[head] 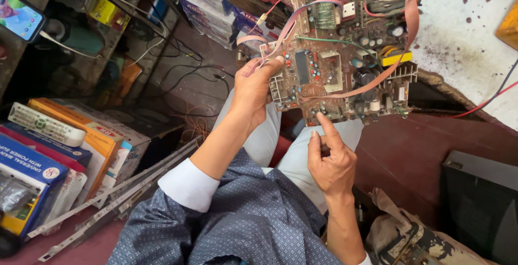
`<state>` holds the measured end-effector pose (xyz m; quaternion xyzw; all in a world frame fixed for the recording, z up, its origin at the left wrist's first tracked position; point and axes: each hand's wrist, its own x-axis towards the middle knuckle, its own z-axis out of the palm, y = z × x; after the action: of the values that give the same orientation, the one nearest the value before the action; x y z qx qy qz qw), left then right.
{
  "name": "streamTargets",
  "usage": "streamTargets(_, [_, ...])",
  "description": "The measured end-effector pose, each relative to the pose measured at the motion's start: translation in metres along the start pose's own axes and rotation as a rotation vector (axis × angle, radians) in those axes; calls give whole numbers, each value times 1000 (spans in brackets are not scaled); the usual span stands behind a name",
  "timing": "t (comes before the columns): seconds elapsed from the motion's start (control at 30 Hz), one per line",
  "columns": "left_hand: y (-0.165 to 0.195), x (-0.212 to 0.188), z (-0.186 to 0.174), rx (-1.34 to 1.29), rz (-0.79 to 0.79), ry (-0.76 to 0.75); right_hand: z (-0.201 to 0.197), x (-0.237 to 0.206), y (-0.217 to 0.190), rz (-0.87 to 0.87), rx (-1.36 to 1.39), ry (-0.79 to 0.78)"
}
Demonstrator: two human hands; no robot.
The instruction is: The person holds a circuit board on their lap, flips it over, and uses a soldering iron to work on specific points. They also use a magnifying glass to inspect the board and select a small component from a parts box.
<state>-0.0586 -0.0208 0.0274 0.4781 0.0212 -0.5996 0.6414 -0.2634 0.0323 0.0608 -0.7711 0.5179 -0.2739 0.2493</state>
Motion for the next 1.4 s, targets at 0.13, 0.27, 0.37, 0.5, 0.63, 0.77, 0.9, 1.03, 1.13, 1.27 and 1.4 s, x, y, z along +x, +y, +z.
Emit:
streamTargets(0.13, [21, 16, -7, -12, 29, -13, 14, 21, -10, 5, 0, -32])
streamTargets(0.27, [27, 18, -9, 8, 20, -20, 14, 26, -20, -7, 8, -31])
streamTargets(0.37, [31, 16, -11, 11, 23, -23, 16, 28, -28, -20, 20, -42])
streamTargets(0.5, [39, 13, -14, 23, 14, -14, 28, 45, -47, -83, -3, -60])
streamTargets(0.63, [51, 16, -17, 18, 18, -30, 42, 74, -68, -46, -128, -82])
streamTargets(0.77, [58, 17, -30, 45, 4, -28, 54, 79, -81, -75, -183, -77])
streamTargets(0.9, [32, 7, -49, 38, -16, -34, 59, 46, -68, -48, -175, -90])
streamTargets(1.03, [14, 28, -39, 68, -22, -20, 59, 57, -39, -12, -155, -118])
streamTargets(1.13, [9, 36, -35, 63, -19, -26, 59, 62, -34, 0, -134, -120])
streamTargets(1.27, [10, 24, -38, 9, -7, -89, 49, 51, -42, -90, -90, -94])
streamTargets(1.4, [5, 10, -48, -95, -25, -261, 36, 23, -40, -230, -40, -77])
